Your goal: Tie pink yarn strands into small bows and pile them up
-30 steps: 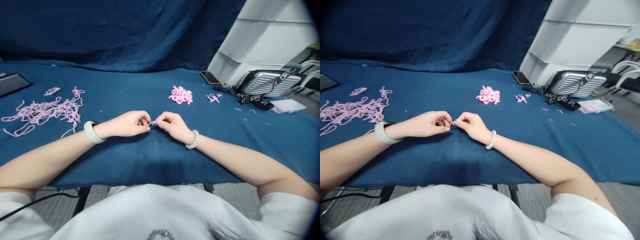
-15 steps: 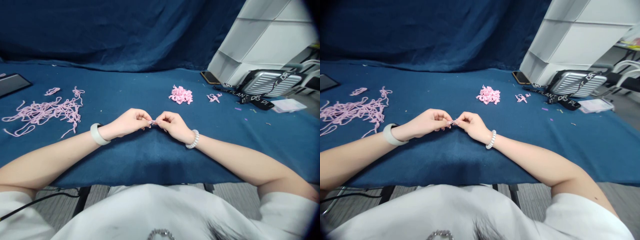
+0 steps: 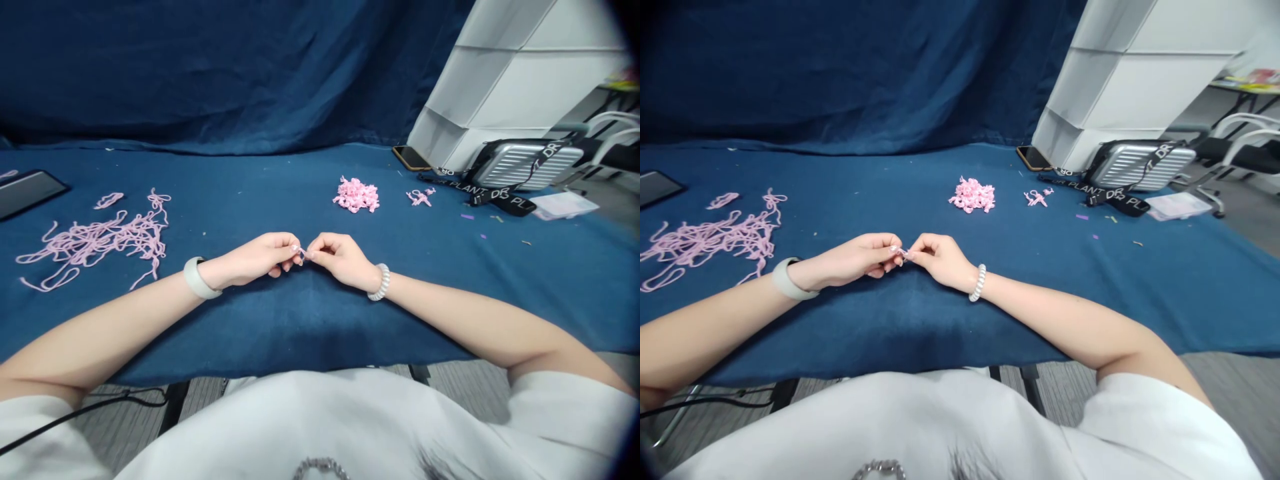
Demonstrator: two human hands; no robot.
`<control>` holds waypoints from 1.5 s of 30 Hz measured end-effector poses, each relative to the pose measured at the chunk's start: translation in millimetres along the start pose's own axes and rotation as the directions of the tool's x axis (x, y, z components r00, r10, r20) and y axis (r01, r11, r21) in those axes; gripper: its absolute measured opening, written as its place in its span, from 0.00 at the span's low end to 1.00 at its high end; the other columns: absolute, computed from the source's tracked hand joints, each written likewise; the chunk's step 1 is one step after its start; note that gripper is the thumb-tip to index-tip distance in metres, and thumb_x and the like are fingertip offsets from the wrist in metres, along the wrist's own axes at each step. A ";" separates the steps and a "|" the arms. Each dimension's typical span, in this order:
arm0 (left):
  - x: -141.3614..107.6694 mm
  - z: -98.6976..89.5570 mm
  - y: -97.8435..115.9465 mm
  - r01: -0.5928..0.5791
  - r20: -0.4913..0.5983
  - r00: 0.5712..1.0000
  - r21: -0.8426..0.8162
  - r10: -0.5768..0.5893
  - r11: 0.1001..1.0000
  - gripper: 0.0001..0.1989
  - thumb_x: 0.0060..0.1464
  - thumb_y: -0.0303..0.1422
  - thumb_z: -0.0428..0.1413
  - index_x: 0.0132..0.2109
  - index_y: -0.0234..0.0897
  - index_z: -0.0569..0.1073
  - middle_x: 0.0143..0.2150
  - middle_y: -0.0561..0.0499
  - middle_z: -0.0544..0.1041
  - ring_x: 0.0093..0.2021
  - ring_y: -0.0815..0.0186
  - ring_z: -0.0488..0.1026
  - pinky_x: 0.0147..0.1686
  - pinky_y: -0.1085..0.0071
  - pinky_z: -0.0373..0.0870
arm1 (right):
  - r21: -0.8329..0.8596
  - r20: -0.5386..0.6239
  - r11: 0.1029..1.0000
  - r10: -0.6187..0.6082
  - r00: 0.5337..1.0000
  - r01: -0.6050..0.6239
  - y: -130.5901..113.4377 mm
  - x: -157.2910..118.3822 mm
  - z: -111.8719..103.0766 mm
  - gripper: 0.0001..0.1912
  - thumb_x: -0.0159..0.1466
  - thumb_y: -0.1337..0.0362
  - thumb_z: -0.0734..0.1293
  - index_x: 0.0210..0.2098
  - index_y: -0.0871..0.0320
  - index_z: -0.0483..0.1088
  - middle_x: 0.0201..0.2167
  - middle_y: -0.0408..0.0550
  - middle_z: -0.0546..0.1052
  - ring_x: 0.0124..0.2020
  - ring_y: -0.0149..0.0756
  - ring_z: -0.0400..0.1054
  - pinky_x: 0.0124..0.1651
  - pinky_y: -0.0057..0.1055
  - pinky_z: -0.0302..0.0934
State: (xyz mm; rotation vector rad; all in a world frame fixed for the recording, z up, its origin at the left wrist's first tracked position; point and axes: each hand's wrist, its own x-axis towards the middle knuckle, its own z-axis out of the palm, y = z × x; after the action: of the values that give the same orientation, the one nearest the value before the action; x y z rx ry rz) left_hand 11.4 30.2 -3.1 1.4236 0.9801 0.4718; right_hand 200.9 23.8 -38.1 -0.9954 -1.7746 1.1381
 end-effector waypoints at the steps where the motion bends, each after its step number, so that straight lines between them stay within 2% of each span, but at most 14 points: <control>1: -0.2 0.3 0.3 0.018 0.023 1.000 -0.085 -0.016 0.996 0.08 0.53 0.35 0.55 0.33 0.34 0.66 0.30 0.52 0.68 0.25 0.75 0.62 0.19 0.81 0.55 | -0.010 0.010 1.000 -0.008 1.000 0.008 0.1 -0.5 0.4 0.07 0.57 0.64 0.66 0.26 0.62 0.69 0.26 0.47 0.74 0.28 0.30 0.65 0.35 0.29 0.60; 5: -1.6 -0.6 2.4 0.090 0.108 0.993 -0.327 -0.057 0.941 0.10 0.53 0.35 0.56 0.33 0.33 0.66 0.29 0.53 0.64 0.24 0.75 0.60 0.18 0.82 0.52 | -0.033 -0.009 0.999 -0.031 0.999 0.031 0.5 -1.7 0.2 0.08 0.58 0.64 0.66 0.26 0.62 0.69 0.25 0.46 0.73 0.27 0.29 0.65 0.35 0.29 0.60; 11: -1.5 -5.0 3.3 0.143 0.188 0.980 -0.426 -0.067 0.893 0.10 0.54 0.37 0.56 0.34 0.34 0.67 0.26 0.55 0.59 0.22 0.77 0.57 0.17 0.82 0.49 | -0.050 -0.024 0.998 -0.045 0.999 0.044 1.5 -1.5 -1.2 0.07 0.58 0.64 0.66 0.26 0.61 0.69 0.25 0.45 0.73 0.27 0.29 0.64 0.34 0.28 0.59; 13: -0.9 -6.9 3.6 0.119 0.208 0.977 -0.326 -0.052 0.938 0.11 0.54 0.38 0.56 0.33 0.34 0.67 0.25 0.55 0.62 0.22 0.76 0.59 0.17 0.82 0.50 | -0.065 -0.024 0.997 -0.051 0.998 0.050 1.9 -1.6 -1.5 0.08 0.58 0.64 0.66 0.25 0.61 0.69 0.25 0.45 0.73 0.27 0.30 0.65 0.34 0.29 0.60; 15: -0.3 -8.7 4.7 0.072 0.190 0.980 -0.100 -0.052 0.992 0.11 0.55 0.39 0.55 0.32 0.34 0.67 0.27 0.53 0.66 0.23 0.75 0.62 0.18 0.81 0.53 | -0.076 -0.041 0.996 -0.056 0.998 0.053 2.4 -1.8 -1.7 0.08 0.58 0.63 0.66 0.25 0.61 0.69 0.25 0.45 0.73 0.27 0.30 0.65 0.35 0.29 0.60; 19: 1.1 -10.6 10.1 0.044 0.147 0.985 0.306 -0.093 0.951 0.12 0.55 0.39 0.53 0.31 0.34 0.67 0.28 0.51 0.72 0.25 0.72 0.68 0.20 0.79 0.59 | -0.022 -0.101 0.999 -0.050 0.994 0.048 3.9 -1.0 -2.5 0.09 0.58 0.62 0.66 0.26 0.61 0.68 0.26 0.46 0.73 0.28 0.31 0.66 0.35 0.30 0.61; 23: 2.7 -11.1 15.9 0.036 0.146 0.986 0.278 -0.079 0.960 0.13 0.57 0.40 0.49 0.29 0.34 0.65 0.26 0.52 0.70 0.24 0.72 0.66 0.20 0.78 0.59 | -0.002 -0.172 0.988 -0.151 0.974 0.153 5.6 0.4 -4.2 0.07 0.59 0.64 0.65 0.26 0.60 0.67 0.31 0.47 0.73 0.34 0.32 0.67 0.40 0.31 0.62; 28: 4.3 -14.6 15.2 -0.015 -0.032 0.999 0.327 0.027 0.945 0.10 0.57 0.37 0.47 0.32 0.36 0.64 0.26 0.53 0.69 0.23 0.71 0.67 0.20 0.76 0.59 | -0.138 -0.139 0.961 -0.260 0.956 0.241 7.1 -0.2 -4.0 0.07 0.58 0.66 0.67 0.25 0.59 0.67 0.34 0.48 0.71 0.37 0.33 0.66 0.41 0.32 0.61; 31: 2.1 -18.5 13.9 -0.062 -0.080 0.989 0.536 0.124 0.842 0.10 0.58 0.37 0.45 0.32 0.37 0.64 0.27 0.52 0.71 0.26 0.68 0.69 0.26 0.73 0.62 | -0.155 -0.024 0.957 -0.253 0.967 0.247 7.1 -1.1 -1.8 0.07 0.59 0.67 0.67 0.24 0.59 0.67 0.34 0.48 0.72 0.36 0.32 0.66 0.41 0.31 0.61; 33: -2.6 -20.9 14.1 -0.100 -0.047 0.979 0.735 0.198 0.670 0.11 0.58 0.36 0.44 0.31 0.38 0.65 0.27 0.51 0.73 0.27 0.66 0.69 0.28 0.71 0.61 | -0.192 0.015 0.950 -0.247 0.969 0.245 6.4 -1.4 -0.4 0.07 0.59 0.67 0.66 0.24 0.59 0.67 0.33 0.47 0.72 0.35 0.32 0.66 0.40 0.31 0.61; 35: -9.6 -22.1 13.8 -0.116 0.026 0.981 0.875 0.194 0.469 0.10 0.58 0.36 0.44 0.33 0.39 0.66 0.27 0.50 0.73 0.25 0.65 0.68 0.27 0.70 0.58 | -0.238 0.017 0.942 -0.238 0.971 0.235 5.1 -1.5 0.7 0.08 0.59 0.68 0.66 0.24 0.59 0.67 0.32 0.47 0.72 0.33 0.32 0.66 0.38 0.30 0.60; 39: -23.2 -19.1 8.5 -0.126 0.093 0.979 0.977 0.182 0.175 0.09 0.58 0.33 0.44 0.36 0.39 0.69 0.25 0.48 0.72 0.22 0.62 0.65 0.26 0.69 0.54 | -0.319 0.013 0.911 -0.273 0.962 0.262 1.6 -3.1 1.6 0.07 0.60 0.69 0.66 0.24 0.60 0.68 0.28 0.46 0.71 0.31 0.31 0.65 0.37 0.30 0.60; 42: -26.2 -14.6 6.6 -0.141 0.110 0.971 0.981 0.214 0.135 0.09 0.58 0.32 0.45 0.37 0.38 0.69 0.25 0.47 0.72 0.22 0.62 0.66 0.26 0.68 0.54 | -0.366 0.041 0.867 -0.347 0.937 0.338 -0.5 -5.8 1.0 0.07 0.60 0.68 0.66 0.25 0.60 0.69 0.30 0.47 0.70 0.33 0.32 0.65 0.39 0.30 0.60; 45: -23.1 -11.1 12.7 -0.179 0.108 0.954 0.954 0.280 0.239 0.09 0.59 0.34 0.45 0.37 0.39 0.69 0.29 0.48 0.74 0.26 0.62 0.68 0.27 0.69 0.54 | -0.385 0.073 0.844 -0.376 0.924 0.374 -1.5 -8.2 0.0 0.07 0.61 0.67 0.65 0.26 0.60 0.69 0.35 0.49 0.71 0.36 0.32 0.66 0.40 0.30 0.62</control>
State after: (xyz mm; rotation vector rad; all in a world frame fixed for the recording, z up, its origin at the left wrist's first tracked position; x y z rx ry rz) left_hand -6.6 20.5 16.9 2.7529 1.1870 0.0685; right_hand 203.7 16.0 -38.3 -0.8137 -2.1279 0.5406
